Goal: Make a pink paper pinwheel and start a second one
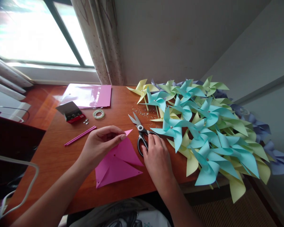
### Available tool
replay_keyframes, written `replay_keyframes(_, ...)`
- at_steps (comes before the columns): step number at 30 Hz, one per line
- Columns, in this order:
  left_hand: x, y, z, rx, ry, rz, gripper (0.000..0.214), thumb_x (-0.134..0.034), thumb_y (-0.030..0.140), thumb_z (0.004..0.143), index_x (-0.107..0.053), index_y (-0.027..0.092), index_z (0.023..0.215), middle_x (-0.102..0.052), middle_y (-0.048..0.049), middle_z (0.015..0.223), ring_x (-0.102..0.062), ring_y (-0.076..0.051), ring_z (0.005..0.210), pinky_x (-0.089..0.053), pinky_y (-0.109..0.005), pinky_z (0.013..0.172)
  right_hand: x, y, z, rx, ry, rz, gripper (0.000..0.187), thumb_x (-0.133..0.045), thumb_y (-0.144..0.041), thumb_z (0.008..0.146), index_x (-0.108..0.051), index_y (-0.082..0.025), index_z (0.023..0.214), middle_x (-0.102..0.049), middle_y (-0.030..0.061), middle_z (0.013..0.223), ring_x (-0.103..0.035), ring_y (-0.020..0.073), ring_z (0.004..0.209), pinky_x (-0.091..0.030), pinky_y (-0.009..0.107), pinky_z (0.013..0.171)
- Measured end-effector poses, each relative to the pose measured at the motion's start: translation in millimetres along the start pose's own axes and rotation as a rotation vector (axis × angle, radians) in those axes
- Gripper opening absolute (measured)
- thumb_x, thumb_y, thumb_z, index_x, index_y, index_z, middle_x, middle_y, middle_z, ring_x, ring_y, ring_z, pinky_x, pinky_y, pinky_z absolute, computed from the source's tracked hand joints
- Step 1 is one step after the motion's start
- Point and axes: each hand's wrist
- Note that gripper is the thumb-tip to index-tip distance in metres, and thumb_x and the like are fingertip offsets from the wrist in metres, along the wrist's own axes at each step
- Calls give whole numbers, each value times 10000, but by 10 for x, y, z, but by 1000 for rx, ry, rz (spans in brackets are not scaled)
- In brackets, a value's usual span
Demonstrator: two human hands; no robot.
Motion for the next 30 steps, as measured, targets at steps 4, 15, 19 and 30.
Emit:
replay_keyframes(4, 1, -8, 2, 5, 5, 3, 170, -830, 299, 727, -763, 150, 773, -709, -42, 714, -586, -126, 628, -441, -209, 550, 4, 22, -46, -13, 8, 2, 352, -595, -220, 915, -605, -102, 1247, -678, 191, 1200, -637, 341, 1099, -533, 461, 937)
replay_keyframes(15, 8, -36, 16, 0, 4, 7, 170, -841, 293, 708, -764, 156, 774, -719, -40, 725, -611, -138, 649, -469, -215, 581, 421, -172, 169, 92, 71, 617, 118, -595, -248, 936, -693, -213, 990, -741, 63, 987, -699, 206, 870, -556, 318, 800)
replay_keyframes(19, 16, -30, 23, 24, -5, -11, 164, -858, 251, 681, -760, 152, 768, -709, -30, 715, -593, -129, 649, -451, -205, 577, 379, -277, 361, 127, -2, 850, 94, -632, -245, 916, -698, -218, 977, -735, 40, 960, -686, 185, 836, -549, 298, 762)
replay_keyframes(30, 33, -34, 17, 60, -52, -9, 193, -810, 306, 752, -735, 136, 802, -671, -35, 724, -549, -127, 668, -421, -216, 594, 197, -265, 386, -39, -128, 1145, 76, -626, -251, 903, -687, -207, 900, -714, 32, 886, -675, 191, 823, -542, 292, 760)
Point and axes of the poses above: each hand's wrist, its own z-axis towards the middle knuckle, its own x-axis out of the back of the hand, y = z × x
